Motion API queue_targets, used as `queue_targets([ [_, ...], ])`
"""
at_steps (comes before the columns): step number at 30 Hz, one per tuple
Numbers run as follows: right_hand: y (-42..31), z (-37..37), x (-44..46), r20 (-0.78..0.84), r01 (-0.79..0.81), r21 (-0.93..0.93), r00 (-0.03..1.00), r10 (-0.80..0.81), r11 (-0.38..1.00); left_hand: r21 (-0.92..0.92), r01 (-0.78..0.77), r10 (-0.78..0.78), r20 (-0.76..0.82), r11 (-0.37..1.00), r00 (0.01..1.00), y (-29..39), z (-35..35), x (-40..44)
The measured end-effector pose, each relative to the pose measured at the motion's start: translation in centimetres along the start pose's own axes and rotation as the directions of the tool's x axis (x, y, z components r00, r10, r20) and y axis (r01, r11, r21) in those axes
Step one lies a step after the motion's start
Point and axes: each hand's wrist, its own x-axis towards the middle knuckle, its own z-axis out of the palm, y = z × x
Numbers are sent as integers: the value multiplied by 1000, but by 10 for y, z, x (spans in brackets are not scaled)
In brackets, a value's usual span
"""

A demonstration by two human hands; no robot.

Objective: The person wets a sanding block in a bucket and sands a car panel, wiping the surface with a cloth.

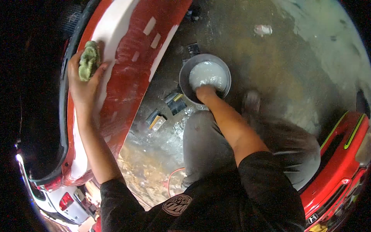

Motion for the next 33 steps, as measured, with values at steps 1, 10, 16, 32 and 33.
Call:
queue_targets([
  [1, 6, 23, 4, -109, -8, 41, 994, 12, 999, 5, 1, -1, 2, 1000, 1000, 1, -1, 0],
  [10, 28, 135, 24, 240, 144, -49, 962, -128, 988, 104, -132, 142, -91, 986, 986, -9, -1, -5],
  [16, -46, -45, -64, 449, 246, -51, 872, -197, 968, 129, -105, 130, -211, 986, 969, -21, -1, -6],
  [32, -60, -173, -41, 202, -95, 976, 719, -665, 194, 323, -82, 157, -213, 943, 964, -9, 1, -7],
  [33, -65, -173, -41, 191, -113, 981, 732, -654, 161, 332, -115, 195, -219, 936, 956, -8, 0, -10],
])
